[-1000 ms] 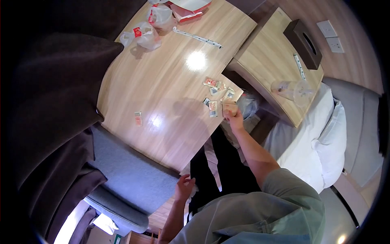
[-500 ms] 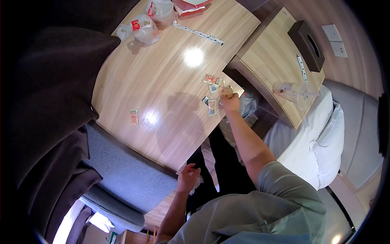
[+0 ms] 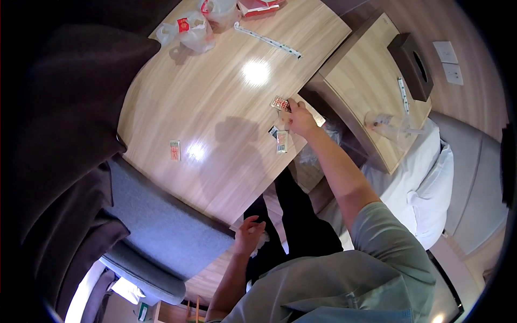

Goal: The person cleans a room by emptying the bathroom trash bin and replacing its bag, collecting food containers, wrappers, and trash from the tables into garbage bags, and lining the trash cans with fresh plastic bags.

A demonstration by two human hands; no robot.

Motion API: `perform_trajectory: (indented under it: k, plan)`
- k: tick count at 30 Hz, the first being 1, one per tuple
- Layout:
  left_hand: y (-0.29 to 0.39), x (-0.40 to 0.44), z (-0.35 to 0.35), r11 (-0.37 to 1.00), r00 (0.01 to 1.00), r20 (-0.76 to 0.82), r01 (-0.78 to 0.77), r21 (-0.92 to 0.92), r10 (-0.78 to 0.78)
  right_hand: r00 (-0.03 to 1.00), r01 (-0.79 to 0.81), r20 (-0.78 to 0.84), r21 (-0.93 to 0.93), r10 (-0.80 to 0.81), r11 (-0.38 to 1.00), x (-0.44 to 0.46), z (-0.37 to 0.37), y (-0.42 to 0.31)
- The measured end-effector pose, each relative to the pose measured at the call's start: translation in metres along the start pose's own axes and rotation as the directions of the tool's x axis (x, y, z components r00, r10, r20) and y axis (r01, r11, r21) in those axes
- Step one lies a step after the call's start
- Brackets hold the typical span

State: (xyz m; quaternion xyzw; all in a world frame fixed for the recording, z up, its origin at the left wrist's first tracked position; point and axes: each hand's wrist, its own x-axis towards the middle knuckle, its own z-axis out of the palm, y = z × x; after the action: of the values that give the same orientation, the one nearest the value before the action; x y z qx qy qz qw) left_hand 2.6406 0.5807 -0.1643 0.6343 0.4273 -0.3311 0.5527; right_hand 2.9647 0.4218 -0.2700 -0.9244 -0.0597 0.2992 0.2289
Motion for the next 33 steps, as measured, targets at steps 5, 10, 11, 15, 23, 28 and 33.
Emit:
perform_trajectory:
  k: [5, 10, 11, 15, 23, 28, 33]
  plan:
    - [-0.012, 0.001, 0.003, 0.989, 0.997, -0.009, -0.07, 0.127, 0.071, 0.998, 0.06, 0.022, -0.2, -0.056, 0.978, 0.002, 0.013, 0.006]
    - [-0.007, 0.001, 0.003, 0.992, 0.996, -0.024, -0.089, 0.085, 0.091, 0.999, 0.035, 0.013, -0.263, -0.033, 0.964, 0.002, 0.018, 0.014]
    - [-0.003, -0.001, 0.003, 0.992, 0.996, -0.023, -0.088, 0.086, 0.09, 1.0, -0.006, 0.002, -0.17, 0.007, 0.985, 0.0, 0.016, 0.016]
    - [-0.003, -0.001, 0.003, 0.986, 0.993, -0.047, -0.098, 0.137, 0.105, 0.969, -0.104, -0.182, 0.302, 0.164, 0.948, -0.031, 0.007, 0.05]
    - [-0.011, 0.002, 0.009, 0.997, 1.0, -0.008, -0.016, 0.073, 0.017, 0.803, -0.147, -0.284, 0.758, 0.524, 0.635, -0.129, 0.038, 0.176]
    - [-0.019, 0.006, 0.013, 0.991, 0.995, -0.03, -0.091, 0.098, 0.095, 0.791, -0.51, -0.163, 0.355, 0.589, 0.783, -0.086, 0.081, 0.209]
    - [-0.03, 0.011, 0.008, 0.987, 0.999, -0.033, -0.032, 0.158, 0.038, 0.732, -0.373, -0.034, 0.816, 0.681, 0.441, -0.086, 0.098, 0.225]
